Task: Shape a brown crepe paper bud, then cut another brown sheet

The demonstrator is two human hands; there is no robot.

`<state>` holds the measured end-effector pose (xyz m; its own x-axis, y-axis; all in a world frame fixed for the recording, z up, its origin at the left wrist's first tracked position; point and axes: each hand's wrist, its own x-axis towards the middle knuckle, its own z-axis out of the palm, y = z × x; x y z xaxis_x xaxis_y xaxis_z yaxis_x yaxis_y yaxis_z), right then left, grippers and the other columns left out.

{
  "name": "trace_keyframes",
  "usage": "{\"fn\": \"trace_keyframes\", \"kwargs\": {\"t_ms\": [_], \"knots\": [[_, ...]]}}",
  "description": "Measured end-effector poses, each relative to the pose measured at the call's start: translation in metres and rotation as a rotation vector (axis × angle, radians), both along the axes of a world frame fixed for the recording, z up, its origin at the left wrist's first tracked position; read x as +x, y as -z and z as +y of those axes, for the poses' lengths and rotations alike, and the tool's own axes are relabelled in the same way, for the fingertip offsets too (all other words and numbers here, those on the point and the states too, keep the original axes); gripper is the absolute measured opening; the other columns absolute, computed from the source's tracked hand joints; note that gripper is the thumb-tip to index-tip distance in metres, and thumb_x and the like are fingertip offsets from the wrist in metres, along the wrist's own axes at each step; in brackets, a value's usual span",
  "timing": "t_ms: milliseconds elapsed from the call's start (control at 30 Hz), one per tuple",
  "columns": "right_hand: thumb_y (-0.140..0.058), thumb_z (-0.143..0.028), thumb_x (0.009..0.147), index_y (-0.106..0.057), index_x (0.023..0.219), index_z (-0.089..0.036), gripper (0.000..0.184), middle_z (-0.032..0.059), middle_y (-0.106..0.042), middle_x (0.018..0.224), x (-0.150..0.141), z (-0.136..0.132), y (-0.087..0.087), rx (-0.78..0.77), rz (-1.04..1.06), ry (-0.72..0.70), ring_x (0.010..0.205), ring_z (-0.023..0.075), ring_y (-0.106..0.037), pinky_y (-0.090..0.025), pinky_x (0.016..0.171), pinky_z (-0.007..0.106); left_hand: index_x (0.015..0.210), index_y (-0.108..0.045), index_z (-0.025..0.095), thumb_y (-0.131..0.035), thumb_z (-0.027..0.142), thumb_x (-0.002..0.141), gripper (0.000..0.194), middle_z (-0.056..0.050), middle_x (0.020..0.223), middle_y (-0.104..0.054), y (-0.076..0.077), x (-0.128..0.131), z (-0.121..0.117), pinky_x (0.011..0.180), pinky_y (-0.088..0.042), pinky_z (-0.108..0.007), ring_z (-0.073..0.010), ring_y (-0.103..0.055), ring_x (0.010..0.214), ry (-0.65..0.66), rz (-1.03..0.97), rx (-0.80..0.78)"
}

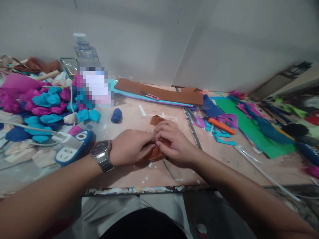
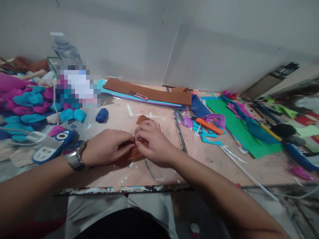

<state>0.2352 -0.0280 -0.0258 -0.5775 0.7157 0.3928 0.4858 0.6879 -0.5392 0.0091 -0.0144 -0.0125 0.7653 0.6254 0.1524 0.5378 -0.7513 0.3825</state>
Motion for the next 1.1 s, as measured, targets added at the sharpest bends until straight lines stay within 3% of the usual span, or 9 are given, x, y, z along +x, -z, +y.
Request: {"fn": "trace_keyframes", "kwargs": {"t_ms": [467, 1100], "knots": [[-0.065, -0.016, 0.093, -0.065, 0.094, -0.025, 0.009, 0.0041, -0.071, 0.106, 0.0031, -0.0008, -0.0013, -0.006, 0.011, -0.012, 0.118, 0.0274, -0.057, -0.037, 0.112, 0.053, 0.090, -0.070, 0.019, -0.054, 0.032, 0.101, 0.023, -0.004, 0.086, -0.076, -0.0040, 0.0005, -0.0020, 0.067, -0.038, -0.028, -0.0169, -0.064, 0.072, -0.010, -0.049, -0.100], [-0.063, -0.016, 0.092, -0.062, 0.092, -0.024, 0.008, 0.0038, -0.071, 0.103, 0.0001, 0.0006, 0.0034, 0.000, 0.039, 0.015, 0.110, 0.0256, -0.060, -0.040, 0.106, 0.050, 0.088, -0.068, 0.017, -0.055, 0.033, 0.099, 0.023, -0.005, 0.081, -0.073, -0.0055, -0.0008, -0.0014, 0.065, -0.035, -0.029, -0.0165, -0.060, 0.067, -0.020, -0.009, -0.115]]}}
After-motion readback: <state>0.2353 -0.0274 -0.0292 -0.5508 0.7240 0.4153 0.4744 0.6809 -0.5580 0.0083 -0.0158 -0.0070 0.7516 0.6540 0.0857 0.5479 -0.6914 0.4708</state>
